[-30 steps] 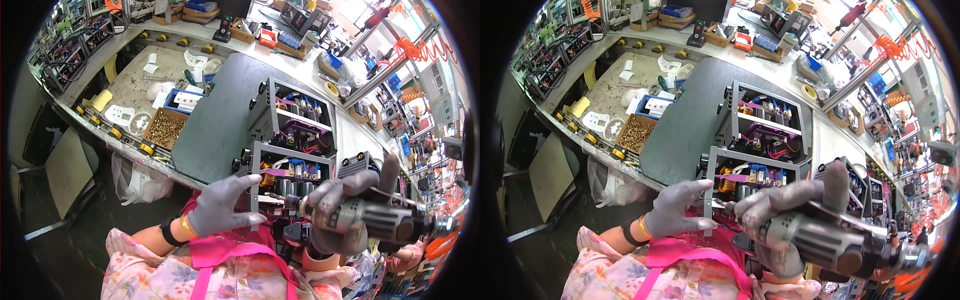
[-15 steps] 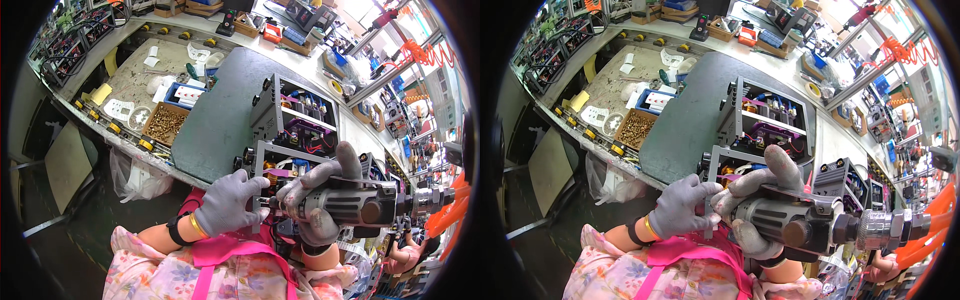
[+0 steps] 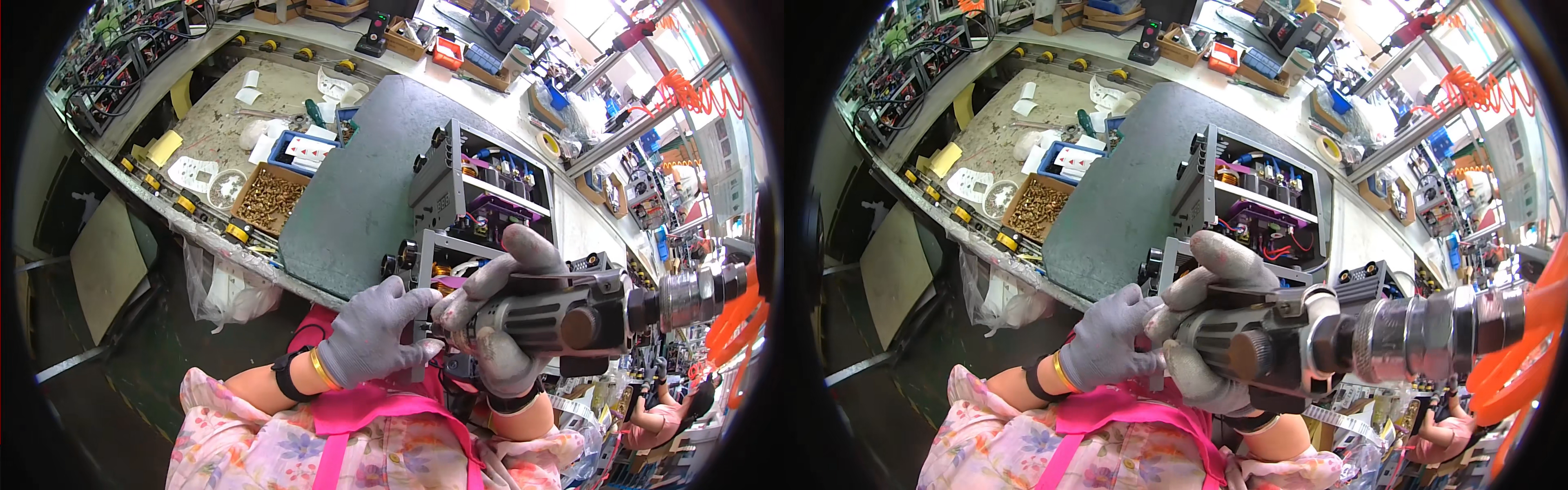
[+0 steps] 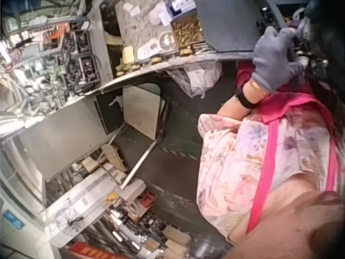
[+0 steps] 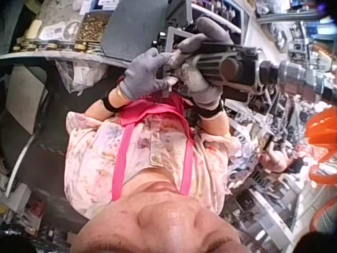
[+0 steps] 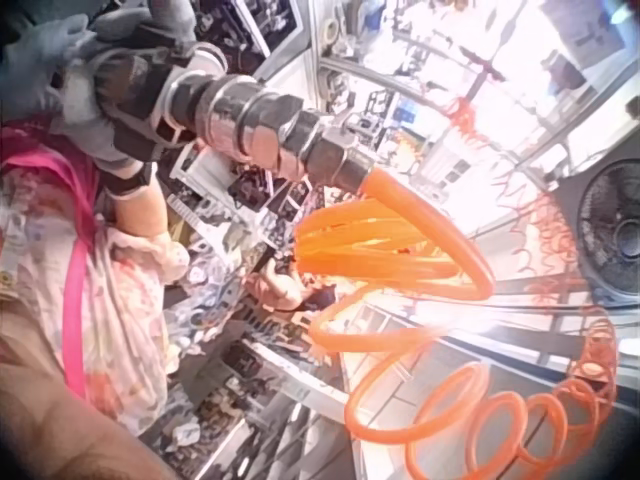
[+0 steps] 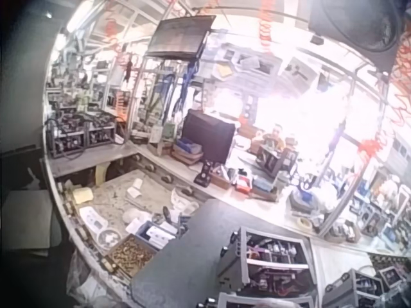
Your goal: The person is assembling electronic components into a metal chassis using an air duster and pneumatic screwdriver.
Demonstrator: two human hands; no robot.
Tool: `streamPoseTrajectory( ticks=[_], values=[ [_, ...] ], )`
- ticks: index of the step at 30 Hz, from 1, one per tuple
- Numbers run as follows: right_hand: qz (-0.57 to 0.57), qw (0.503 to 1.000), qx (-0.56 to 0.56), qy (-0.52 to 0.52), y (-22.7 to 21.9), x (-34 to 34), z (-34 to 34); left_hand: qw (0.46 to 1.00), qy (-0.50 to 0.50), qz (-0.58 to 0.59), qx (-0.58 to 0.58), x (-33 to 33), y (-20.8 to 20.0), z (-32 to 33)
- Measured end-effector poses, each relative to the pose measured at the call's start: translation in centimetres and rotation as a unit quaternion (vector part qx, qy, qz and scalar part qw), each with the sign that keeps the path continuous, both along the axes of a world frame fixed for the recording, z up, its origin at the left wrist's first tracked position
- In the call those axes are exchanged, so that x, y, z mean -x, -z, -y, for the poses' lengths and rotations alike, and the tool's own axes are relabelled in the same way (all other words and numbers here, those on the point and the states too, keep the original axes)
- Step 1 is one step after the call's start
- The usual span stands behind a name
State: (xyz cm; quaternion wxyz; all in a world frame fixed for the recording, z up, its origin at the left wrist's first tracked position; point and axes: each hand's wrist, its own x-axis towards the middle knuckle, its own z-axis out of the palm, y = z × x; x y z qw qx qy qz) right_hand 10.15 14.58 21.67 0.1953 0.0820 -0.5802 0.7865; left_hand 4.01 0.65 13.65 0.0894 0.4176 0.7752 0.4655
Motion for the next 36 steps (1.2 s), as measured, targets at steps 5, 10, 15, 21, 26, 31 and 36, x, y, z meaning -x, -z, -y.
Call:
streamPoseTrajectory(
  ticks=[5,10,15,21,26,31,36],
  values=[
    [-0.079,0.997,-0.013,-0.010,-1.7,1.1,-1.5,0.648,0.098,0.659,-0.368,2.4,2.7,2.1],
    [-0.205,0.977,-0.065,-0.016,-5.1,3.7,-3.6,0.625,-0.004,0.653,-0.428,3.7,1.5,1.5],
    [-0.235,0.969,-0.061,-0.047,-5.3,5.6,-3.6,0.712,0.041,0.589,-0.379,4.4,1.0,0.2],
    [-0.248,0.964,-0.083,-0.052,-4.0,6.8,-3.7,0.660,-0.010,0.639,-0.396,5.1,0.0,-1.7],
    [-0.208,0.978,-0.010,-0.009,-4.3,7.2,-2.1,0.665,0.008,0.626,-0.407,5.3,-0.2,-2.3],
    [-0.195,0.981,0.002,-0.010,-3.7,7.6,-2.0,0.650,-0.004,0.667,-0.364,5.3,-1.2,-2.8],
    [-0.195,0.981,-0.004,-0.003,-3.3,7.8,-2.2,0.653,0.040,0.657,-0.374,5.4,-1.1,-3.2]
  ],
)
